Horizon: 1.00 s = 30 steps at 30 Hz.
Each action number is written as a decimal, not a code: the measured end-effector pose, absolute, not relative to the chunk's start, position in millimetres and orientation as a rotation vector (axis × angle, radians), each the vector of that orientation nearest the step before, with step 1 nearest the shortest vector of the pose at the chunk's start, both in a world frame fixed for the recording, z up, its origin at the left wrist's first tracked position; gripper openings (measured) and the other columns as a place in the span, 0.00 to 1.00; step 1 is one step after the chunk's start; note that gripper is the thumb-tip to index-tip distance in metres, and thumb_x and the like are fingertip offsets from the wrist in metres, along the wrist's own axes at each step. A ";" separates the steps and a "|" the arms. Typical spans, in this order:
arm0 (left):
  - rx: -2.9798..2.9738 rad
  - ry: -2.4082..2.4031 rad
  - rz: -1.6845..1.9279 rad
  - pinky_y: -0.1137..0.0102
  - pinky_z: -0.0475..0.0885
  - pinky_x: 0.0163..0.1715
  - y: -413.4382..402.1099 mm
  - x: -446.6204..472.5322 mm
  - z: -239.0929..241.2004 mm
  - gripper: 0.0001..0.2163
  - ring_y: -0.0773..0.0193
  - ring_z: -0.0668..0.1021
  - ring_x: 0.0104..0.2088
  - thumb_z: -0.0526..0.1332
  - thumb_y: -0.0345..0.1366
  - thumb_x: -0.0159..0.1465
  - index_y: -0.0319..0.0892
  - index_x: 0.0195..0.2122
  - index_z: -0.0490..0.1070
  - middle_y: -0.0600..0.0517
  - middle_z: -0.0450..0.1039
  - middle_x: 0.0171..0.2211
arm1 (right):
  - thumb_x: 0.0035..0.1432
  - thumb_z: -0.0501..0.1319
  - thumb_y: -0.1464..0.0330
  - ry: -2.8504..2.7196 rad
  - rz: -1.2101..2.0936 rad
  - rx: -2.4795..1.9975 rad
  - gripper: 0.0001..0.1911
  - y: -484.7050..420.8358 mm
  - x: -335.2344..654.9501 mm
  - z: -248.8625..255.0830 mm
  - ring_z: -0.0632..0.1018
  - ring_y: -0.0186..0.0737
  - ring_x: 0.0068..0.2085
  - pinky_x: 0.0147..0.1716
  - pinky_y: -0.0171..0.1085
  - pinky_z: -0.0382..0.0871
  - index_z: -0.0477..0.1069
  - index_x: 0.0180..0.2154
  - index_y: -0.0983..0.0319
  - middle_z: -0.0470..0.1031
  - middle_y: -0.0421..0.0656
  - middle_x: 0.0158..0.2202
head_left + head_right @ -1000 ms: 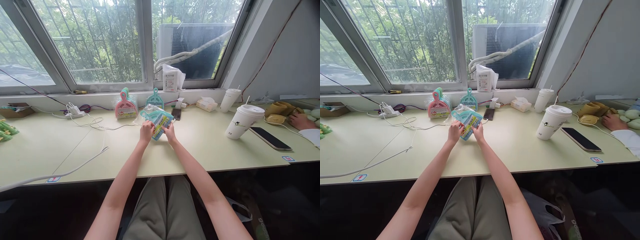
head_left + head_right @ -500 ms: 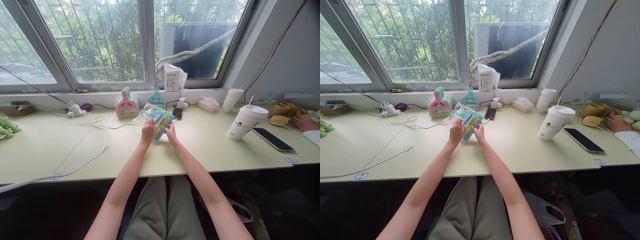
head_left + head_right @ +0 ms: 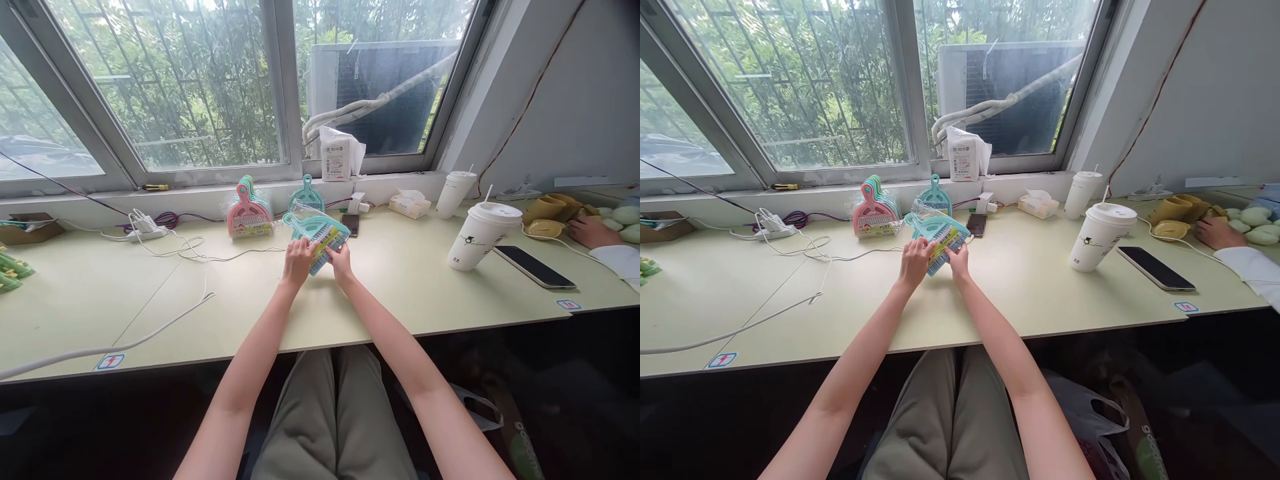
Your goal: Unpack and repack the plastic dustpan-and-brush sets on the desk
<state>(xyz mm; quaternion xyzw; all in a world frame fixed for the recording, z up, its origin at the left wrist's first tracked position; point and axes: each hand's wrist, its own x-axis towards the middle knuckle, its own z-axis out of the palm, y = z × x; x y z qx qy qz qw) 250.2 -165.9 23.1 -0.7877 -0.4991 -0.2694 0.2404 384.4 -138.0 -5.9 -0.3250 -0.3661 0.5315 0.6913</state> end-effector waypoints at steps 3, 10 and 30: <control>-2.150 -1.383 -0.741 0.57 0.68 0.46 -164.8 250.2 22.2 0.20 0.53 0.71 0.43 0.50 0.25 0.64 0.46 0.53 0.69 0.42 0.66 0.43 | 0.43 0.69 0.67 -0.826 1.187 -0.722 0.22 -139.8 384.0 -3.8 0.78 0.40 0.39 0.35 0.40 0.76 0.64 0.41 0.58 0.76 0.40 0.37; -2.245 -1.315 -0.796 0.67 0.73 0.32 -163.0 249.3 20.5 0.23 0.56 0.71 0.44 0.50 0.25 0.64 0.48 0.59 0.65 0.43 0.63 0.45 | 0.43 0.69 0.66 -0.833 1.191 -0.734 0.22 -141.0 384.8 -1.7 0.78 0.40 0.38 0.34 0.39 0.76 0.65 0.41 0.58 0.77 0.41 0.36; -2.159 -1.366 -1.851 0.52 0.61 0.59 -175.7 261.9 33.2 0.28 0.50 0.58 0.65 0.60 0.45 0.63 0.52 0.64 0.55 0.41 0.52 0.65 | 0.45 0.68 0.69 -0.591 1.229 -0.554 0.15 -138.3 397.1 9.7 0.78 0.44 0.46 0.45 0.44 0.77 0.70 0.37 0.61 0.78 0.44 0.42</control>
